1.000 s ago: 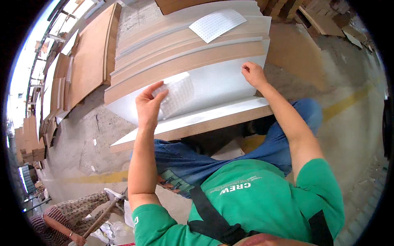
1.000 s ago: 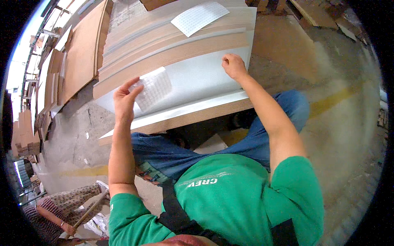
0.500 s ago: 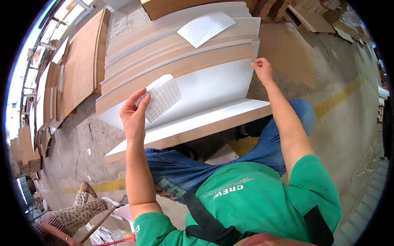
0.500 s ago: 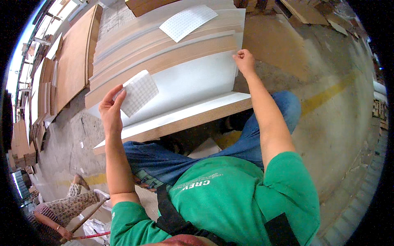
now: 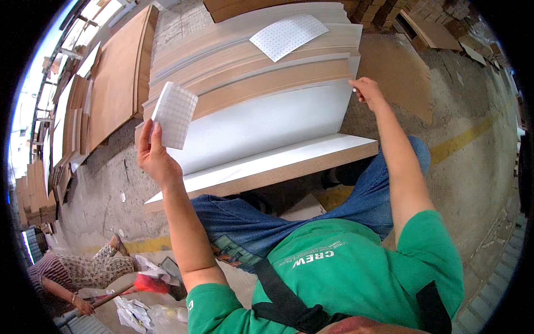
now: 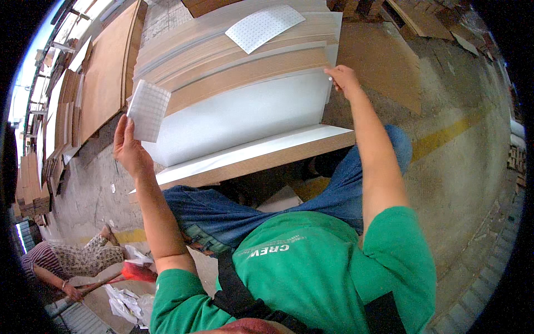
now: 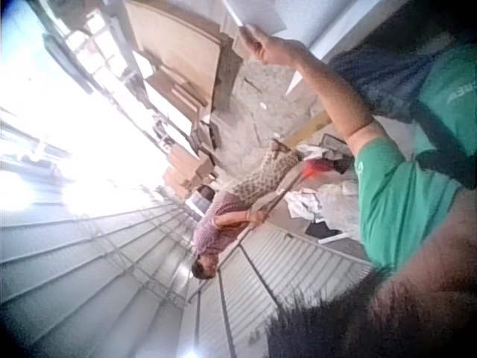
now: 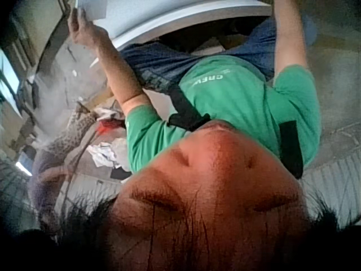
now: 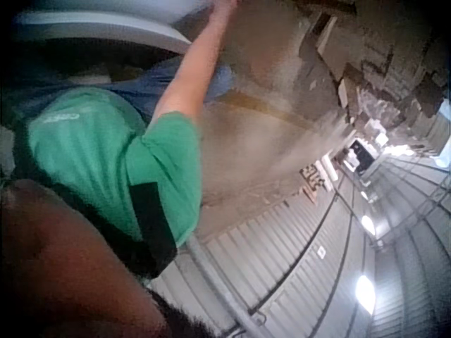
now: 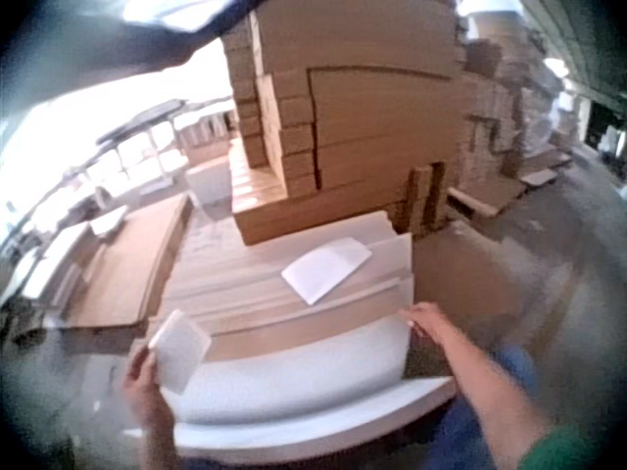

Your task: The person sits on the floor and repeatedly peels individual adhesive labels from a sheet, then places them onto a stack of white boards. The person handles the label sheet and the boards by hand, working one label at a time.

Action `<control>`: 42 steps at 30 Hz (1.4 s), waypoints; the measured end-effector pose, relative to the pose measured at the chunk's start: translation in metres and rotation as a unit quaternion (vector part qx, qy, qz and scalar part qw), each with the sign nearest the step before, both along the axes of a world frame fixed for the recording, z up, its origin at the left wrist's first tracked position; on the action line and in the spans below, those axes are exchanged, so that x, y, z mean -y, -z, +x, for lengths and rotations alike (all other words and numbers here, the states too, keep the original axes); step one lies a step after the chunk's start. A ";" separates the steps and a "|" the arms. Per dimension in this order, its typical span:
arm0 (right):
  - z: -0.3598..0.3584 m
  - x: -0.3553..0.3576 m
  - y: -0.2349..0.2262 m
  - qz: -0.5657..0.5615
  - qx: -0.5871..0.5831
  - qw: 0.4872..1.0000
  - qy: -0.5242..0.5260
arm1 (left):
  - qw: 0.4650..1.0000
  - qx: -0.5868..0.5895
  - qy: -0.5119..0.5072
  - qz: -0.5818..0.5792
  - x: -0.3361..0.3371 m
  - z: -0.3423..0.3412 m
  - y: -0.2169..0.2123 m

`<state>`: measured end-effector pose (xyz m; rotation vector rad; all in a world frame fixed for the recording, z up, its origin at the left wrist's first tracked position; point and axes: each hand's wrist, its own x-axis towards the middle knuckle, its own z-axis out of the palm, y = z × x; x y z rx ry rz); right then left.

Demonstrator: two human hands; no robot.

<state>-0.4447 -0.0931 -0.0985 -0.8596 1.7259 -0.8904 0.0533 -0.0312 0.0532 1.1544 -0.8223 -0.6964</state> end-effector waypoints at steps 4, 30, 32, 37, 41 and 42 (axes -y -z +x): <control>-0.018 -0.016 -0.043 0.144 -0.052 0.967 -0.206 | 0.999 -0.012 -0.029 -0.037 -0.004 0.003 -0.005; -0.005 0.003 0.024 -0.163 -0.178 0.964 0.113 | 0.998 0.009 0.051 0.021 -0.003 -0.016 -0.002; -0.002 0.008 0.027 -0.093 -0.094 0.985 0.115 | 0.998 -0.007 0.056 0.023 -0.003 -0.016 -0.002; 0.021 0.010 0.022 -0.049 -0.067 0.987 0.135 | 0.997 -0.005 0.069 0.042 -0.005 -0.018 0.004; 0.020 0.007 0.026 -0.067 -0.024 0.984 0.166 | 0.997 -0.009 0.062 0.051 -0.005 -0.021 0.001; 0.023 0.006 0.025 -0.070 -0.011 0.982 0.174 | 0.997 -0.013 0.065 0.047 -0.005 -0.021 0.001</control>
